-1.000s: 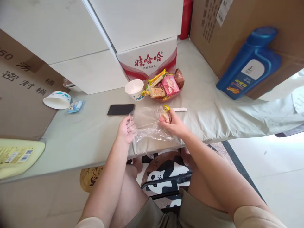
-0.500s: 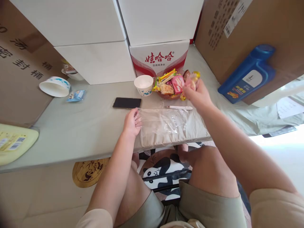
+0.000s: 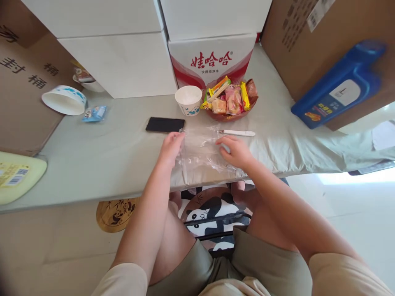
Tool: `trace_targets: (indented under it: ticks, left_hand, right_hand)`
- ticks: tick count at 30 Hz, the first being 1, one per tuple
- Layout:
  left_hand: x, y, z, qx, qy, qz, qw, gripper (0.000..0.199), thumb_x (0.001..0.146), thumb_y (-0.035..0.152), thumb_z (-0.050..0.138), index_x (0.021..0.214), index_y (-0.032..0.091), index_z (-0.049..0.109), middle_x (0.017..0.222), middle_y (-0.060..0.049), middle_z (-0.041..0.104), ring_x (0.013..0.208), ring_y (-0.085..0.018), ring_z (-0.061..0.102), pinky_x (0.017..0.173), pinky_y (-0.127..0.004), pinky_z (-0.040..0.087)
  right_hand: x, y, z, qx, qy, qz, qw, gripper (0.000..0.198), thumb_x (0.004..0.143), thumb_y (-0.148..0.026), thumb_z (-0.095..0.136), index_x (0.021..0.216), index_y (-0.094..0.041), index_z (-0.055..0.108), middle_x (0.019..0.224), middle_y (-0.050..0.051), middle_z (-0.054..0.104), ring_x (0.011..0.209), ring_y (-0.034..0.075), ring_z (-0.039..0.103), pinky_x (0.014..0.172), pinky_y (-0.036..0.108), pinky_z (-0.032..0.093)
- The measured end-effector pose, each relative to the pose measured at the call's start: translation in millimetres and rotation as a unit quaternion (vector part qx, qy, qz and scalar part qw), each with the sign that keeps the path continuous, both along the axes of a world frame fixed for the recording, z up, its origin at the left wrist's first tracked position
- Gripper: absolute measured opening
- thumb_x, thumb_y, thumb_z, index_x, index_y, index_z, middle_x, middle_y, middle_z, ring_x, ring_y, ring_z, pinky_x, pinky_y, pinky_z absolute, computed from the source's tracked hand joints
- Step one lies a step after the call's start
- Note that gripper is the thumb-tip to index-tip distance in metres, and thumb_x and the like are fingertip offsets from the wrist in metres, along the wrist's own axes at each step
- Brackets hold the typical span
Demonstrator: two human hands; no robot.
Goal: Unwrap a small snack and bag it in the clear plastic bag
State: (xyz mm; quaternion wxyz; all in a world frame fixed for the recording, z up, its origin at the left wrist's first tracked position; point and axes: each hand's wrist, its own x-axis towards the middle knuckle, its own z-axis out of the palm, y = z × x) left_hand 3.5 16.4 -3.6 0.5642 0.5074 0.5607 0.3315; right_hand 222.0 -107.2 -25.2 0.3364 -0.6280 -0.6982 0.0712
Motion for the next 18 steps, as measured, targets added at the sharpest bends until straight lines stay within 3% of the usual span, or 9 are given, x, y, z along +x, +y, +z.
trace_targets:
  ticks: [2,4,5,7,9,11,14,16,18]
  left_hand:
    - [-6,1,-4.6,0.111,0.142,0.028,0.983,0.028,0.081,0.031,0.073,0.106,0.023,0.061,0.085,-0.002,0.061,0.087,-0.021,0.064,0.082,-0.034,0.052]
    - [-11,-4,-4.9,0.236,0.246,0.035,0.939,0.048,0.076,0.023,0.076,0.122,0.023,0.060,0.116,-0.011,0.063,0.121,-0.029,0.059,0.106,-0.045,0.046]
    - [-13,-8,-4.0,0.291,0.271,0.012,0.917,0.051,0.076,0.019,0.075,0.124,0.023,0.061,0.128,-0.013,0.059,0.131,-0.031,0.054,0.113,-0.047,0.042]
    - [-16,-15,-2.4,0.360,0.271,-0.112,0.886,0.042,0.079,0.014,0.068,0.120,0.023,0.066,0.133,-0.012,0.059,0.133,-0.029,0.054,0.117,-0.046,0.041]
    - [-19,-18,-3.5,0.358,0.244,-0.268,0.860,0.031,0.084,0.015,0.062,0.114,0.023,0.070,0.128,-0.010,0.065,0.125,-0.026,0.061,0.115,-0.042,0.045]
    - [-23,-17,-7.3,0.317,0.239,-0.357,0.845,0.037,0.083,0.019,0.066,0.119,0.023,0.069,0.134,-0.009,0.065,0.128,-0.026,0.060,0.117,-0.043,0.044]
    - [-31,-11,-11.8,0.273,0.259,-0.386,0.842,0.058,0.070,0.020,0.077,0.127,0.023,0.067,0.151,-0.011,0.055,0.141,-0.031,0.050,0.122,-0.047,0.037]
    - [-36,-9,-11.0,0.271,0.250,-0.400,0.839,0.037,0.069,0.020,0.076,0.105,0.024,0.075,0.139,-0.008,0.065,0.131,-0.030,0.057,0.118,-0.047,0.040]
    - [-39,-11,-8.2,0.279,0.225,-0.385,0.851,0.003,0.075,0.023,0.073,0.072,0.023,0.071,0.107,-0.006,0.075,0.103,-0.024,0.066,0.103,-0.040,0.048]
  right_hand:
    - [-11,-4,-20,0.010,-0.036,0.007,0.999,0.026,0.086,-0.018,0.052,0.104,-0.020,0.071,0.111,0.011,0.076,0.109,0.029,0.069,0.097,0.046,0.054]
    - [-16,-5,-29,0.028,-0.071,-0.033,0.997,0.028,0.086,-0.018,0.054,0.108,-0.019,0.072,0.121,0.013,0.074,0.127,0.035,0.061,0.106,0.053,0.048]
    - [-18,-5,-30,0.028,-0.086,-0.052,0.995,0.028,0.088,-0.018,0.054,0.109,-0.020,0.073,0.125,0.013,0.073,0.132,0.036,0.057,0.108,0.055,0.045]
    - [-19,-5,-27,0.003,-0.105,-0.054,0.993,0.028,0.092,-0.018,0.052,0.110,-0.022,0.074,0.125,0.011,0.073,0.129,0.034,0.058,0.105,0.053,0.045]
    - [-18,-5,-22,-0.036,-0.110,-0.017,0.993,0.032,0.095,-0.017,0.047,0.112,-0.023,0.074,0.123,0.009,0.074,0.118,0.030,0.063,0.100,0.048,0.048]
    - [-16,-6,-16,-0.060,-0.104,0.005,0.993,0.036,0.094,-0.017,0.047,0.120,-0.022,0.071,0.130,0.010,0.071,0.118,0.029,0.063,0.098,0.046,0.049]
    - [-11,-10,-10,-0.070,-0.093,-0.007,0.993,0.045,0.090,-0.025,0.055,0.133,-0.019,0.064,0.145,0.014,0.062,0.126,0.033,0.060,0.098,0.048,0.049]
    - [-7,-15,-7,-0.085,-0.081,-0.006,0.993,0.047,0.090,-0.033,0.058,0.134,-0.018,0.063,0.138,0.014,0.066,0.115,0.033,0.066,0.091,0.046,0.051]
    - [-6,-21,-4,-0.113,-0.067,-0.008,0.991,0.042,0.094,-0.037,0.054,0.131,-0.020,0.065,0.120,0.011,0.074,0.093,0.028,0.071,0.078,0.040,0.051]
